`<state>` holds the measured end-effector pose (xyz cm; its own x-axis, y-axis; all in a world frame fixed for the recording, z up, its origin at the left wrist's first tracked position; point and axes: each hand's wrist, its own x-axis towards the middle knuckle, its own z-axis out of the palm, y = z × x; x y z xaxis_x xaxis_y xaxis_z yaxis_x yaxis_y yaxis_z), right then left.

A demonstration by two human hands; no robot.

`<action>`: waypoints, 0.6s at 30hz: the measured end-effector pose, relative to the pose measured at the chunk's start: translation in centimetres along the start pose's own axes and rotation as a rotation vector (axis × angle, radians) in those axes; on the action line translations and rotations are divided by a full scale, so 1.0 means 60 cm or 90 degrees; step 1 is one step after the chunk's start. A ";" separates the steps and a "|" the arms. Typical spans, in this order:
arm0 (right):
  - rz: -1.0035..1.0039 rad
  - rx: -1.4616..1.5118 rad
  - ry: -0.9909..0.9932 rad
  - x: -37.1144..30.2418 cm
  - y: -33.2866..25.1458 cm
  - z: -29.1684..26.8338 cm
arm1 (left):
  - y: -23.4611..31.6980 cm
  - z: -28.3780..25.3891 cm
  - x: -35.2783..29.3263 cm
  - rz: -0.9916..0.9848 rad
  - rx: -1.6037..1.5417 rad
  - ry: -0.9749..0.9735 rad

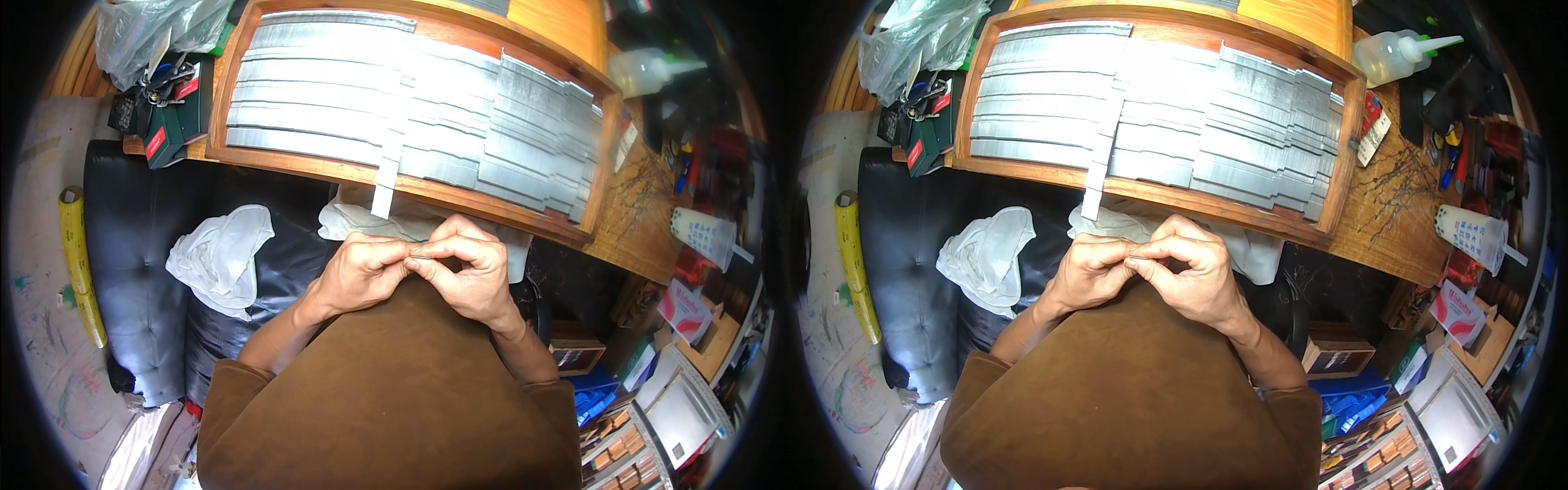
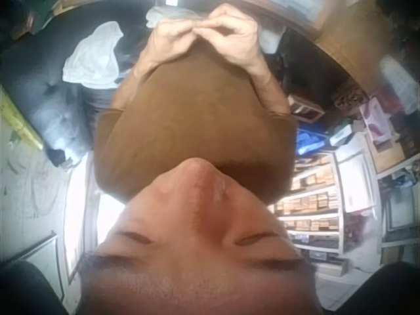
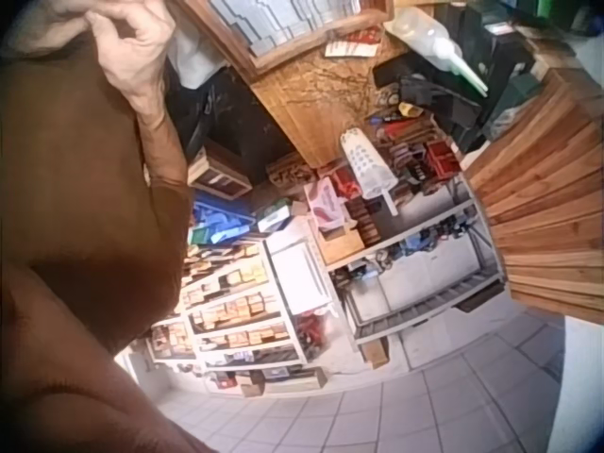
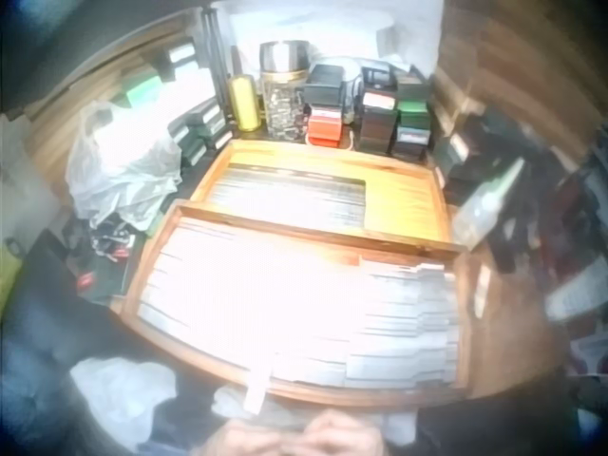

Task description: The person repeatedly picks up small rectangular metal pieces from a wooden tray and joins them by hand into a longer strip. The person handles the pieces one at a time, aligning and pressing them together, then places the assembled strip back on the tray.

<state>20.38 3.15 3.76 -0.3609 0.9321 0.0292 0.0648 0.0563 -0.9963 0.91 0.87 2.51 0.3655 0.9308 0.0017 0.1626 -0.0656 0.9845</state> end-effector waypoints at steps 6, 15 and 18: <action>-0.002 -0.013 0.006 0.002 -0.003 0.000 | -0.003 0.000 -0.001 -0.002 -0.005 0.000; -0.014 -0.012 0.013 0.002 -0.003 0.002 | 0.001 -0.003 -0.001 -0.012 0.016 -0.011; -0.021 -0.022 0.018 0.000 -0.004 0.004 | -0.004 -0.006 -0.002 -0.008 0.023 -0.019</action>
<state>20.15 3.07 3.96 -0.3373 0.9392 0.0647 0.0861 0.0992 -0.9913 0.48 0.92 2.32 0.3905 0.9204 -0.0169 0.1997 -0.0668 0.9776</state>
